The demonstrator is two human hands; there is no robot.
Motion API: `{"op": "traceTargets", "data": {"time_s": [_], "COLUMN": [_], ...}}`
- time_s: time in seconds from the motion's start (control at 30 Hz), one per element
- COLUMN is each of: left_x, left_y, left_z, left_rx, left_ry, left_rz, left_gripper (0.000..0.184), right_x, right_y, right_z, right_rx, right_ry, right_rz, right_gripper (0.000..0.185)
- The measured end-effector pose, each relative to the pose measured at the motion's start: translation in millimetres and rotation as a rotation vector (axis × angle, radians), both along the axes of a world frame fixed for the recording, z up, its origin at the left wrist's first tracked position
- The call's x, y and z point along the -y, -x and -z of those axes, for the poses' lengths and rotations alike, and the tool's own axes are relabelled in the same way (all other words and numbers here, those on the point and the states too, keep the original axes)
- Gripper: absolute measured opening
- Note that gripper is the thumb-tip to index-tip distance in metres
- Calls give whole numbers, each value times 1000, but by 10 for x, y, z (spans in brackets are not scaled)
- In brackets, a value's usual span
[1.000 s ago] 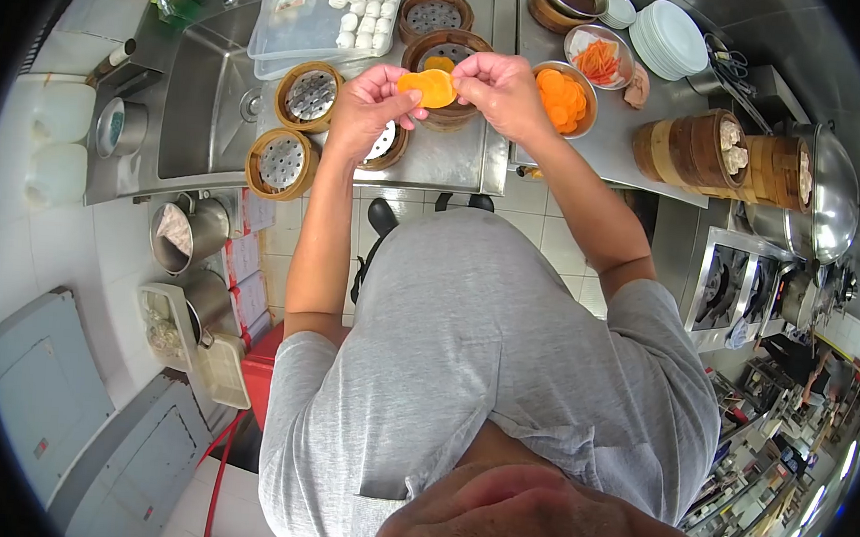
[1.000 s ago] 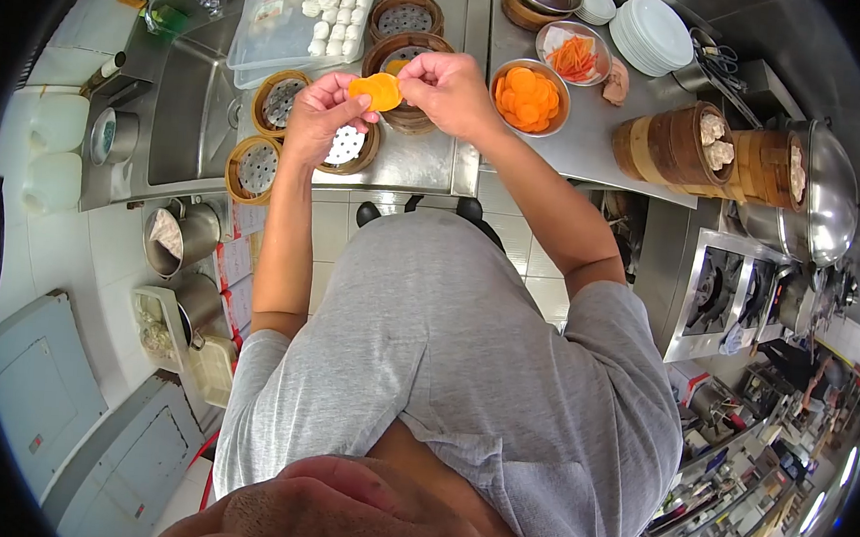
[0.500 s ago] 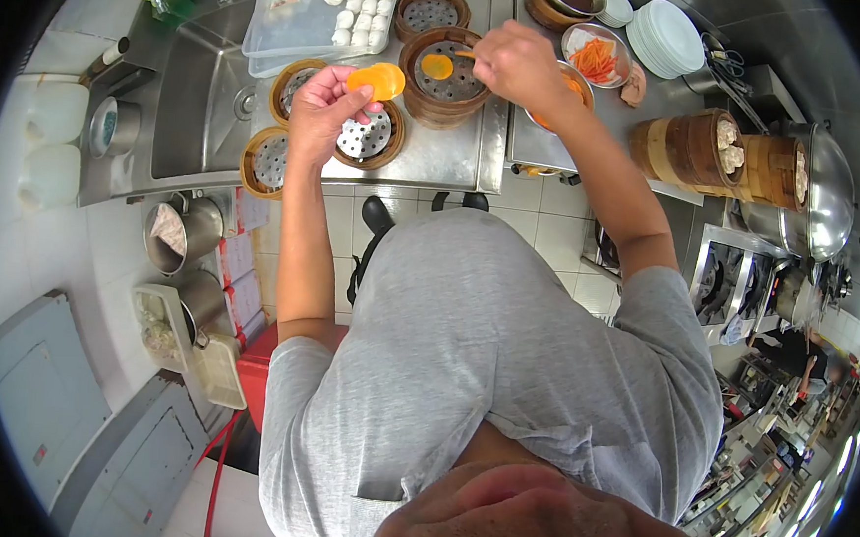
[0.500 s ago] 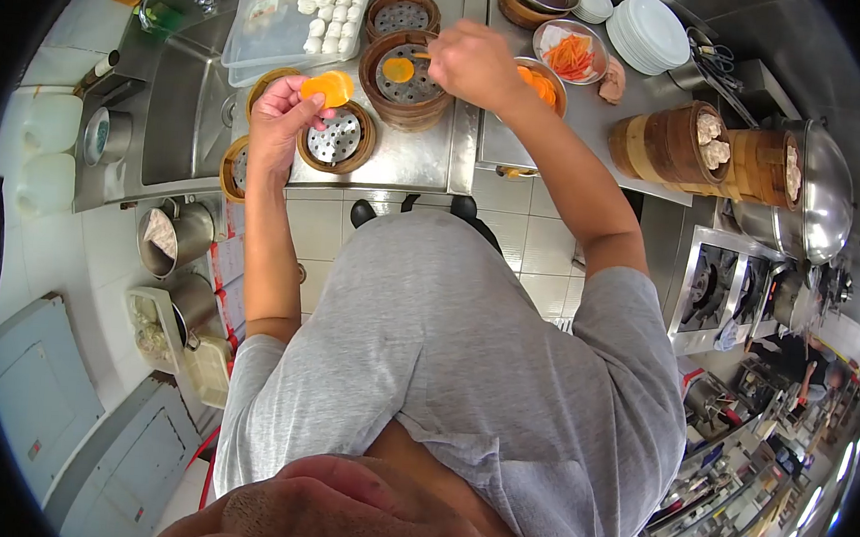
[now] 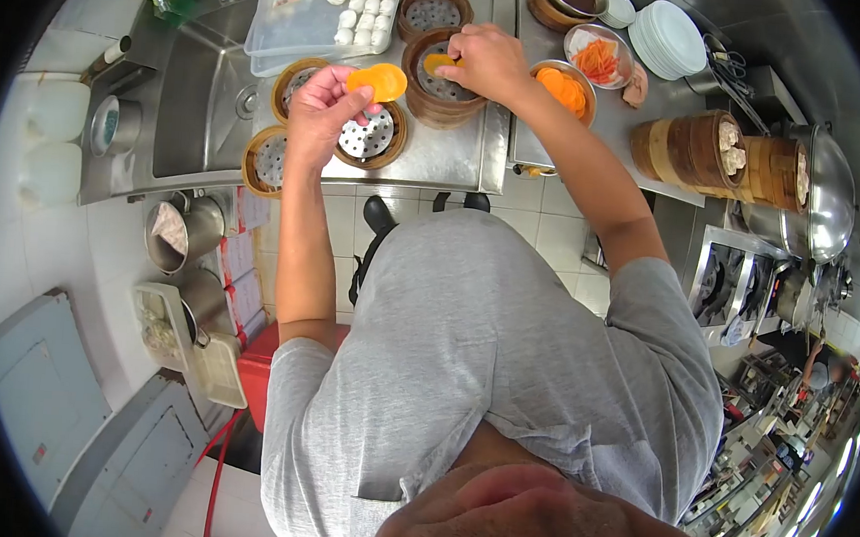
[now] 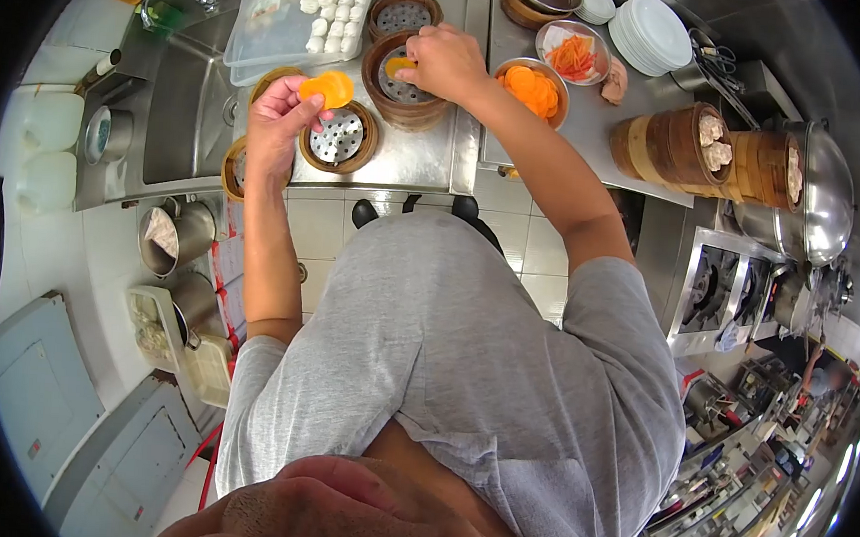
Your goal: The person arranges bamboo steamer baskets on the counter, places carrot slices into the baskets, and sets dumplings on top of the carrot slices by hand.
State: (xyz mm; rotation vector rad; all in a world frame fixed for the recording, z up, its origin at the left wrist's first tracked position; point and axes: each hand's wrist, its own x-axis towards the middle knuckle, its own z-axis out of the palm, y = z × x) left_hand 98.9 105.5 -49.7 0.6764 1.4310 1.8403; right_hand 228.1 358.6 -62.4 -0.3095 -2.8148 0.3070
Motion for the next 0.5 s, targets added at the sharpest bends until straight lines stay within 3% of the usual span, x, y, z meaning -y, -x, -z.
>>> {"op": "traceTargets", "data": {"time_s": [0.5], "left_x": [26], "left_y": [-91], "left_z": [-30], "left_rx": [-22], "left_ry": [57], "left_rz": [14], "left_gripper": [19], "right_x": [-59], "right_y": [125], "right_z": [117], "right_rx": [28], "right_ry": [-24], "right_rz": [50], "right_gripper": [27]}}
